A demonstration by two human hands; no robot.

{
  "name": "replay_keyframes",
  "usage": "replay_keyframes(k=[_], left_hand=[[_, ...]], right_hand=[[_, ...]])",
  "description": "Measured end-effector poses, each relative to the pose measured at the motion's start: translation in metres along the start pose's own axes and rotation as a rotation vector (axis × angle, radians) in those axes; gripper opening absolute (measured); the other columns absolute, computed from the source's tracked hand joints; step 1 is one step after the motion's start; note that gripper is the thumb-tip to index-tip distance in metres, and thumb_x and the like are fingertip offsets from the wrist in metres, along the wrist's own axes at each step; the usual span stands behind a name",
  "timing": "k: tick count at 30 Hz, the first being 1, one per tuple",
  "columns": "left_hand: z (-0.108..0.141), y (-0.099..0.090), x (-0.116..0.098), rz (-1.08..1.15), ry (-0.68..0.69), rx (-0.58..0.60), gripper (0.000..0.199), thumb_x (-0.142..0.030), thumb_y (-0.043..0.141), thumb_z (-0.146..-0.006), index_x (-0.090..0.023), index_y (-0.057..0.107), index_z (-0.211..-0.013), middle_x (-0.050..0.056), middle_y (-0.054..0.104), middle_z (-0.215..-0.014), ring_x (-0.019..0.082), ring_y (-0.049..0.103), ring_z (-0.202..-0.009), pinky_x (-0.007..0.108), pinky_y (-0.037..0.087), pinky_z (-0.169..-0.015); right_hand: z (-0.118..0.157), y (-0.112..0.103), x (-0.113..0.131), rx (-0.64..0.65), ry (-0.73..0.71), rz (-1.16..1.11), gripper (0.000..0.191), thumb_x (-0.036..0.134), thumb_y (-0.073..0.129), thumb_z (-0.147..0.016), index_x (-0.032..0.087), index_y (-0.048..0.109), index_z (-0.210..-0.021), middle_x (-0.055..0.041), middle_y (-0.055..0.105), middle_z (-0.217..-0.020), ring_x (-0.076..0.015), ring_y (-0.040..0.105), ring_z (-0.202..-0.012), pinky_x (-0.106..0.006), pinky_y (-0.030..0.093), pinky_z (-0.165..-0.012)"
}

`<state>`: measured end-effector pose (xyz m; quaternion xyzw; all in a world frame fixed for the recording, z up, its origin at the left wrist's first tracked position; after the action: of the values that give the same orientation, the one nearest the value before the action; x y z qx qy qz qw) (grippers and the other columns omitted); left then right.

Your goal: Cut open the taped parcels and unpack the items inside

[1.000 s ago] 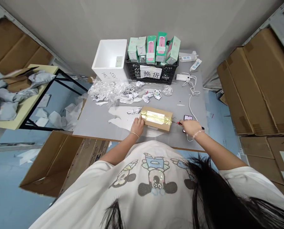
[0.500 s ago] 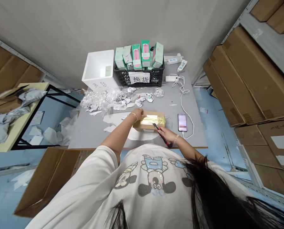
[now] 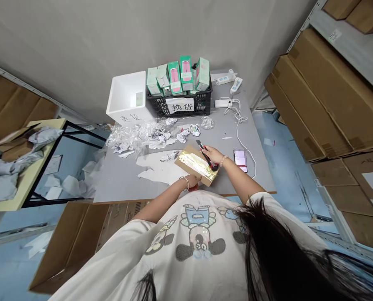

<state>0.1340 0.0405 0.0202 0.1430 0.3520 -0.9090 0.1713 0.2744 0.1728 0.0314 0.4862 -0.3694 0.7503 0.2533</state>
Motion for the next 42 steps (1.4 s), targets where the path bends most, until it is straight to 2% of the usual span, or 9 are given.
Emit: replay_keyframes(k=[3,5,7,10,13,17,22,27,42], left_hand=[[0.002,-0.032,0.002,-0.048,-0.005,0.044,0.056,-0.065,0.044,-0.088,-0.017,0.073,-0.089,0.011,0.072,-0.077,0.024,0.069,-0.074,0.036,0.053,-0.074],[0.0,-0.06,0.001,-0.214,0.113,-0.169,0.059,-0.066,0.057,-0.079,-0.017,0.069,-0.11,0.016,0.071,-0.104,0.03,0.066,-0.1,0.041,0.049,-0.091],[-0.007,-0.073,-0.008,-0.379,0.309,-0.316,0.09,-0.066,0.072,-0.064,-0.017,0.051,-0.137,0.019,0.055,-0.137,0.037,0.047,-0.129,0.048,0.035,-0.108],[-0.025,-0.063,-0.026,-0.557,0.529,-0.279,0.127,-0.062,0.081,-0.05,-0.016,0.023,-0.153,0.02,0.024,-0.158,0.042,0.015,-0.146,0.059,0.011,-0.116],[-0.041,-0.045,-0.042,-0.635,0.623,-0.2,0.129,-0.06,0.079,-0.05,-0.014,0.018,-0.154,0.023,0.023,-0.157,0.042,0.014,-0.146,0.059,0.002,-0.116],[-0.045,-0.045,-0.045,-0.597,0.524,-0.31,0.136,-0.061,0.081,-0.045,-0.007,0.018,-0.152,0.028,0.029,-0.151,0.045,0.022,-0.142,0.059,0.004,-0.116],[-0.042,-0.055,-0.034,-0.466,0.307,-0.431,0.137,-0.064,0.081,-0.043,-0.007,0.019,-0.151,0.028,0.035,-0.145,0.046,0.028,-0.137,0.06,0.011,-0.114],[-0.042,-0.051,-0.027,-0.397,0.263,-0.453,0.132,-0.065,0.081,-0.044,-0.01,0.022,-0.149,0.026,0.039,-0.141,0.045,0.032,-0.135,0.061,0.014,-0.113],[-0.044,-0.045,-0.022,-0.38,0.35,-0.43,0.138,-0.064,0.082,-0.043,-0.008,0.017,-0.151,0.026,0.035,-0.145,0.044,0.028,-0.137,0.061,0.008,-0.116]], right_hand=[[0.012,-0.016,0.002,-0.12,0.015,0.103,0.024,0.038,0.047,-0.096,0.017,0.058,-0.097,-0.0047,0.068,-0.092,-0.0142,0.061,-0.077,-0.025,0.049,-0.073],[0.032,-0.028,-0.006,-0.221,0.096,0.031,0.023,0.038,0.043,-0.097,0.019,0.056,-0.103,-0.0057,0.069,-0.095,-0.0129,0.063,-0.07,-0.023,0.05,-0.065],[0.056,-0.036,-0.019,-0.289,0.209,-0.072,0.025,0.039,0.041,-0.098,0.02,0.053,-0.108,-0.0056,0.069,-0.093,-0.0119,0.064,-0.062,-0.022,0.049,-0.056],[0.088,-0.036,-0.04,-0.343,0.333,-0.17,0.024,0.038,0.04,-0.098,0.019,0.052,-0.106,-0.003,0.068,-0.079,-0.0115,0.062,-0.053,-0.02,0.046,-0.047],[0.108,-0.029,-0.056,-0.34,0.414,-0.224,0.021,0.036,0.041,-0.098,0.018,0.053,-0.102,0.0003,0.064,-0.069,-0.0107,0.059,-0.047,-0.019,0.043,-0.045],[0.115,-0.019,-0.066,-0.293,0.47,-0.232,0.02,0.034,0.042,-0.098,0.019,0.054,-0.1,0.0037,0.06,-0.062,-0.0099,0.055,-0.043,-0.019,0.042,-0.045],[0.098,-0.005,-0.069,-0.204,0.437,-0.212,0.024,0.038,0.042,-0.098,0.019,0.056,-0.1,0.0053,0.057,-0.059,-0.0089,0.051,-0.041,-0.018,0.039,-0.043],[0.071,0.004,-0.067,-0.172,0.4,-0.174,0.028,0.044,0.045,-0.097,0.018,0.057,-0.098,0.005,0.057,-0.058,-0.0087,0.05,-0.042,-0.018,0.039,-0.045],[0.06,-0.018,-0.068,0.087,0.357,-0.049,0.029,0.048,0.049,-0.095,0.021,0.055,-0.087,0.0061,0.051,-0.049,-0.0105,0.046,-0.037,-0.02,0.034,-0.04]])
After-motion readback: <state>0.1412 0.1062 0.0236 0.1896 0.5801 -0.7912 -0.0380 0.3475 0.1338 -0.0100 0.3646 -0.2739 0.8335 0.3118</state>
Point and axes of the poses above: each hand's wrist, its own z-axis away from the middle knuckle, its own y-axis out of the palm, x = y × z, the point moved 2 cm from there along -z, towards the middle knuckle
